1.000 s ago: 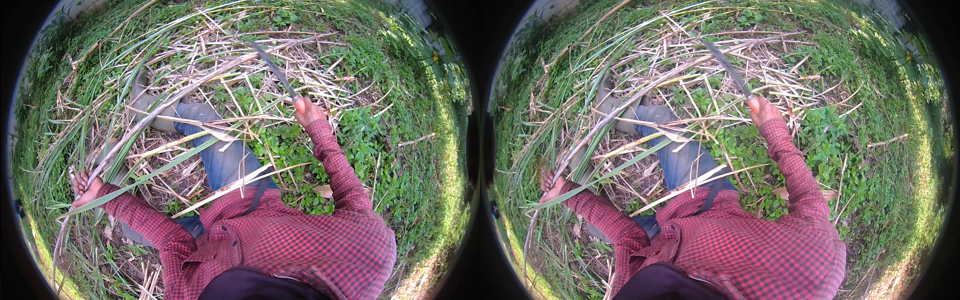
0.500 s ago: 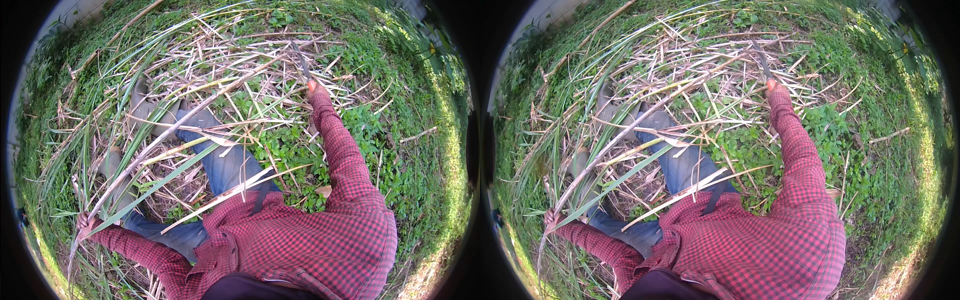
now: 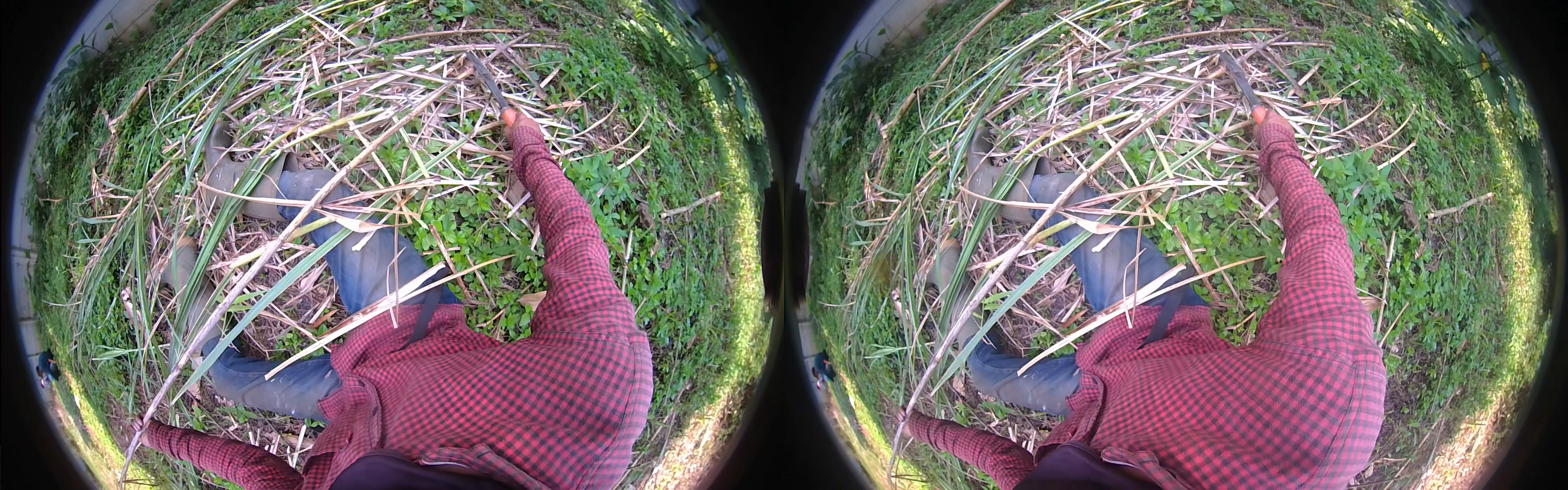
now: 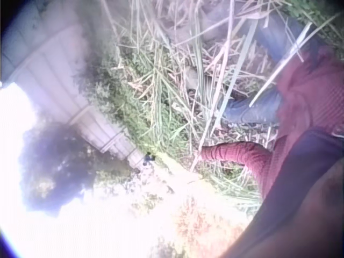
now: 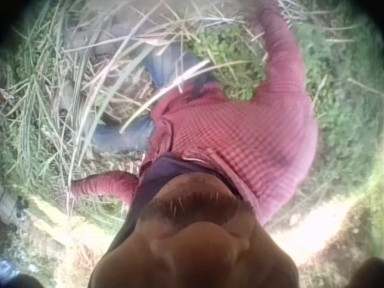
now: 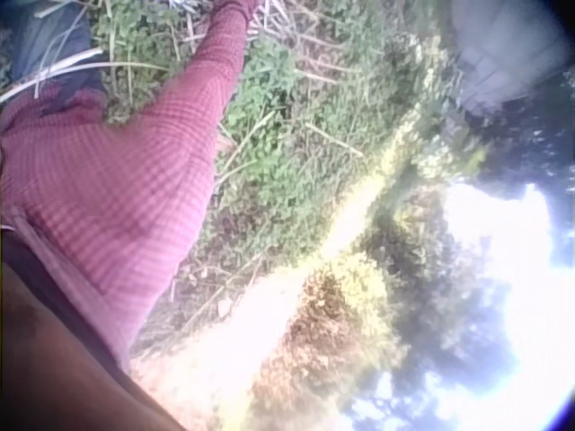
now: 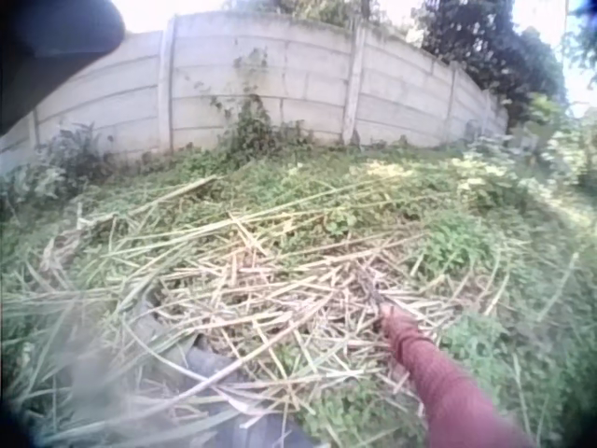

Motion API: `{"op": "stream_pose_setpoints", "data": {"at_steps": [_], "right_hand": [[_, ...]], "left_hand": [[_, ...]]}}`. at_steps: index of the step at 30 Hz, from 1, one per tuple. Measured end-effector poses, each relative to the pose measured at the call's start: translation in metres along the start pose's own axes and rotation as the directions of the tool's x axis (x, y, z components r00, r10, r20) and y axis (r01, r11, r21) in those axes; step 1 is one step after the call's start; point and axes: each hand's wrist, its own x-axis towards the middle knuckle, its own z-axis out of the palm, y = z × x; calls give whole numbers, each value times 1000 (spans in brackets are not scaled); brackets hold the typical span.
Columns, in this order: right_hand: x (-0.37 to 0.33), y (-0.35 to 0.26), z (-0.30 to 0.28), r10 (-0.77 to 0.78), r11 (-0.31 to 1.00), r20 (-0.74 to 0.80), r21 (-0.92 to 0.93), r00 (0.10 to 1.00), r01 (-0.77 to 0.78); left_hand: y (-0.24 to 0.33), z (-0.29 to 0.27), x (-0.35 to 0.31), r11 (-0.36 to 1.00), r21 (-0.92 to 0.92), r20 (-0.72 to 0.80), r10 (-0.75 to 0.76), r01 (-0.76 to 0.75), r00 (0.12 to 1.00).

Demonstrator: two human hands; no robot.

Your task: The person uses a machete to cut long green plant stalks into smaller pieces. They hold the stalks with their left hand and repeatedly strike them with the machete in their right hand, creating a pile of chopped vegetation on the ground.

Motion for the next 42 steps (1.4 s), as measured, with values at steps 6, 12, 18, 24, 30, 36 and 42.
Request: {"op": "stream_pose_setpoints", "data": {"at_steps": [6, 12, 18, 24, 30, 36, 42], "right_hand": [[-69, -24, -12, -224, 952, 130, -184, 966, 245], [-129, -44, 0, -378, 913, 126, -116, 917, 392], [-176, -40, 2, -421, 896, 181, -69, 889, 439], [-216, -29, 23, -670, 740, 88, 1, 737, 672], [-176, -38, 3, -639, 768, 23, -27, 769, 640], [-48, -8, 13, -142, 986, 69, 103, 988, 134], [-165, -51, -6, -654, 735, 198, -62, 730, 675]], "left_hand": [[-52, -26, -146, -56, 996, 88, 767, -71, 635], [-182, 96, -367, -73, 105, 895, -429, -992, 126], [-235, 136, -400, 47, 830, -70, -980, -556, -186], [-231, 108, -398, 341, 666, 298, -937, -663, -182], [-165, 121, -419, 145, 205, 647, -762, -968, 23], [-105, 65, -336, 101, 180, 623, -781, -978, 34], [-102, 55, -336, 5, -70, 765, -641, -998, -57]]}}
